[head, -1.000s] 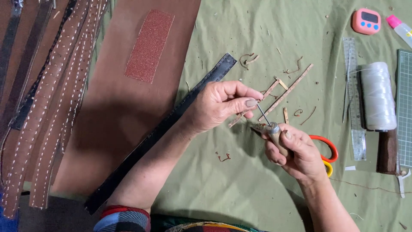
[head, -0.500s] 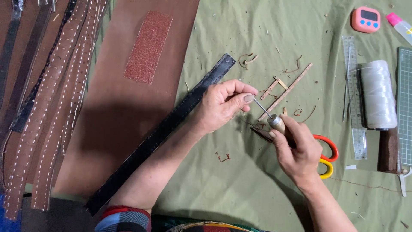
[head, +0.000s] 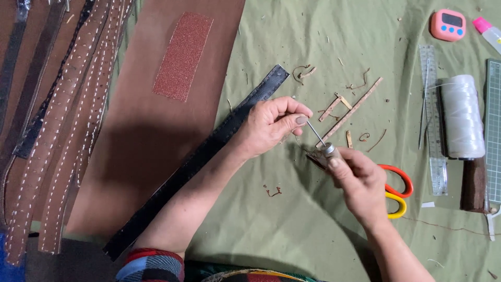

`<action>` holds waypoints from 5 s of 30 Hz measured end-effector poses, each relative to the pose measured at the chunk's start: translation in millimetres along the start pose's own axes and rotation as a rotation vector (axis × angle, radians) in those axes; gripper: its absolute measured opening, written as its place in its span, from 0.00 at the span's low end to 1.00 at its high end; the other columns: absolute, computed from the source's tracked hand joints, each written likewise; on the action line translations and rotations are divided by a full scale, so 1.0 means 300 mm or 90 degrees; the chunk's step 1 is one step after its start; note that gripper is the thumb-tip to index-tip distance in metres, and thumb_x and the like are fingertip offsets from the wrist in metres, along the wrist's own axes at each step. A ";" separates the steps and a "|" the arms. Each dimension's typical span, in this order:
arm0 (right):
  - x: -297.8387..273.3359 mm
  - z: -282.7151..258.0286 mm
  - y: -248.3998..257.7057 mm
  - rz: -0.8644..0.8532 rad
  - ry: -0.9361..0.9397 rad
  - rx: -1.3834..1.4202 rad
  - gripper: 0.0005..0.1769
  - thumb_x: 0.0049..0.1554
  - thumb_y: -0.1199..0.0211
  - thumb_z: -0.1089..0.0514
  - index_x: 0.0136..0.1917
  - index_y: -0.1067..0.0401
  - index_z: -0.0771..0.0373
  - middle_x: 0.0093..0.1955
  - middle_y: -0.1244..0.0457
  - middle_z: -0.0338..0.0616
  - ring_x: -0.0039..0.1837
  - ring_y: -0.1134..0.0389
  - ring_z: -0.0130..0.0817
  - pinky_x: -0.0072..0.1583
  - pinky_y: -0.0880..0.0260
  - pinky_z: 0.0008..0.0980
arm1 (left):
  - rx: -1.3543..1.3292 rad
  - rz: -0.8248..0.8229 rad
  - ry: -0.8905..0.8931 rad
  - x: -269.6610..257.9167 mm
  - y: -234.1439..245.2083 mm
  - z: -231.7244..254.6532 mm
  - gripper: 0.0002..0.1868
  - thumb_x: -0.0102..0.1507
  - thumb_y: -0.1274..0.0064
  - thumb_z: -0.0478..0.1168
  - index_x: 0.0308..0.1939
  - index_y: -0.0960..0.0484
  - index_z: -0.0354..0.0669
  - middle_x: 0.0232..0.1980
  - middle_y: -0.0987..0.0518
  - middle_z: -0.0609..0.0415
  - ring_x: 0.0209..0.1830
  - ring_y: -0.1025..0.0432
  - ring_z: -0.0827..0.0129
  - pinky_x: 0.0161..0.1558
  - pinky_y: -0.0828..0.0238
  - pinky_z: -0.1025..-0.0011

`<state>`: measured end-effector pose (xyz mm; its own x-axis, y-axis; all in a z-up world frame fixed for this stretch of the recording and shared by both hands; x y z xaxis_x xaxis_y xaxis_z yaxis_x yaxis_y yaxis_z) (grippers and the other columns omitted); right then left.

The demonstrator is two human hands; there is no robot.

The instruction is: A person uses an awl and their hands to manipulate and assemble small strips of leather on a workshop table.

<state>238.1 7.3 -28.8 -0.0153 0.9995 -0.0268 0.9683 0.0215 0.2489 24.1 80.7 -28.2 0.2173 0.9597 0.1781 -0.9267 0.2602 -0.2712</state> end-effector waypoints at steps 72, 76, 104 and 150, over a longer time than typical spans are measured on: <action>0.073 0.085 -0.053 -0.123 -0.158 0.072 0.14 0.64 0.41 0.53 0.46 0.23 0.66 0.28 0.39 0.43 0.26 0.48 0.23 0.27 0.47 0.25 | 0.017 0.231 0.038 0.007 0.035 -0.257 0.09 0.68 0.42 0.43 0.44 0.13 0.41 0.28 0.18 0.50 0.31 0.21 0.73 0.38 0.17 0.72; 0.086 0.045 -0.073 -0.138 -0.147 0.161 0.21 0.67 0.44 0.49 0.40 0.27 0.67 0.22 0.45 0.42 0.23 0.50 0.22 0.25 0.53 0.22 | -0.014 0.192 0.056 0.019 0.035 -0.254 0.11 0.68 0.42 0.44 0.44 0.13 0.41 0.29 0.18 0.49 0.31 0.20 0.72 0.40 0.17 0.72; 0.152 0.055 0.082 -0.053 -0.107 0.240 0.21 0.68 0.42 0.52 0.36 0.36 0.64 0.25 0.45 0.53 0.22 0.54 0.24 0.22 0.56 0.23 | 0.503 0.162 -0.287 -0.013 0.021 0.008 0.08 0.70 0.47 0.42 0.53 0.17 0.53 0.38 0.16 0.59 0.37 0.19 0.65 0.45 0.24 0.67; 0.059 0.103 -0.083 -0.188 -0.225 0.356 0.17 0.69 0.45 0.54 0.41 0.32 0.66 0.30 0.40 0.50 0.24 0.48 0.23 0.23 0.52 0.21 | 0.144 0.184 -0.124 -0.007 0.035 -0.074 0.07 0.69 0.44 0.41 0.41 0.14 0.44 0.27 0.21 0.53 0.25 0.26 0.74 0.33 0.23 0.71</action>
<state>221.3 23.6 -65.6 -0.3065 0.8844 -0.3520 0.9203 0.1809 -0.3469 20.8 83.6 -52.6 -0.1032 0.9460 0.3074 -0.9898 -0.0674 -0.1252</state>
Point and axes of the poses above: each hand's wrist, its own x-axis towards the middle knuckle, its own y-axis out of the back of the hand, z = x × y, the point moved 7 cm from there along x, towards the middle knuckle
